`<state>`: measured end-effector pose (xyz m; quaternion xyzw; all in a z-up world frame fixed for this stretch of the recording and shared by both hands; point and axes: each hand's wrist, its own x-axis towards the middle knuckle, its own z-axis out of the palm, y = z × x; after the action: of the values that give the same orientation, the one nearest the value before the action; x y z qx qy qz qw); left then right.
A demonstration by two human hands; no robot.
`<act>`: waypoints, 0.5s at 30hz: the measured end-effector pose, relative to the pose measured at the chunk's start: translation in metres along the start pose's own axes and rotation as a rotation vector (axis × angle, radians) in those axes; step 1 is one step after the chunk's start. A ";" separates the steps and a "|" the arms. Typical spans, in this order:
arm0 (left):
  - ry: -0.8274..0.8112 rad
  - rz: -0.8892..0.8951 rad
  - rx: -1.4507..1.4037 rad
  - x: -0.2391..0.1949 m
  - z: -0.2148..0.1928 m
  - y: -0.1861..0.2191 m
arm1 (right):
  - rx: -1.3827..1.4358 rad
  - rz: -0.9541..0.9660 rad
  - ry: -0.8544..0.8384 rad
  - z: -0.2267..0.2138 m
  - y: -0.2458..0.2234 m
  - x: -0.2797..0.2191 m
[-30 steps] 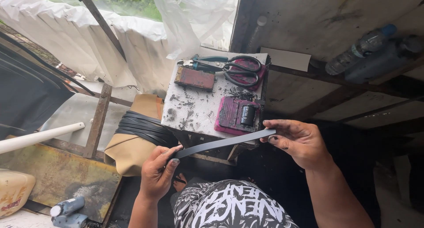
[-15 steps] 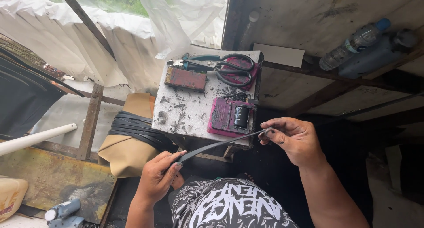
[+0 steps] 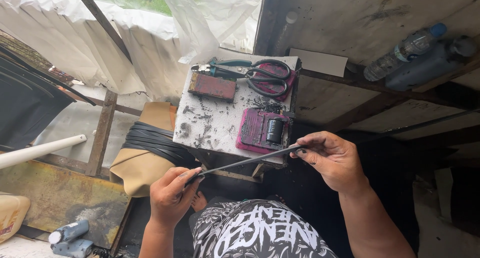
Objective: Applying edge paint to leather straps using a roller applicator and hanging them on a line to dry.
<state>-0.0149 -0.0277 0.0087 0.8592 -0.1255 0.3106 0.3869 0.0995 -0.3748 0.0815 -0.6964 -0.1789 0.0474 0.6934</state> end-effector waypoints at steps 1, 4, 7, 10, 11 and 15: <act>0.000 0.002 0.000 0.000 0.000 -0.001 | 0.000 -0.002 0.001 -0.002 0.004 -0.001; -0.002 -0.013 0.005 -0.001 -0.001 -0.007 | 0.064 0.001 -0.042 -0.004 0.013 -0.003; -0.067 -0.072 -0.085 -0.011 -0.001 -0.022 | 0.056 0.039 -0.058 -0.001 0.013 -0.003; -0.121 -0.236 -0.055 -0.020 -0.002 -0.036 | -0.010 0.041 -0.059 0.002 0.006 0.000; -0.132 -0.286 -0.164 -0.014 -0.005 -0.032 | -0.003 -0.003 -0.096 0.002 0.006 0.001; -0.269 -0.326 -0.453 0.018 -0.030 -0.022 | -0.081 -0.130 -0.150 0.012 -0.004 0.004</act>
<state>-0.0037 0.0096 0.0225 0.7932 -0.1023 0.0923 0.5932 0.0986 -0.3621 0.0858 -0.7053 -0.2770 0.0472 0.6509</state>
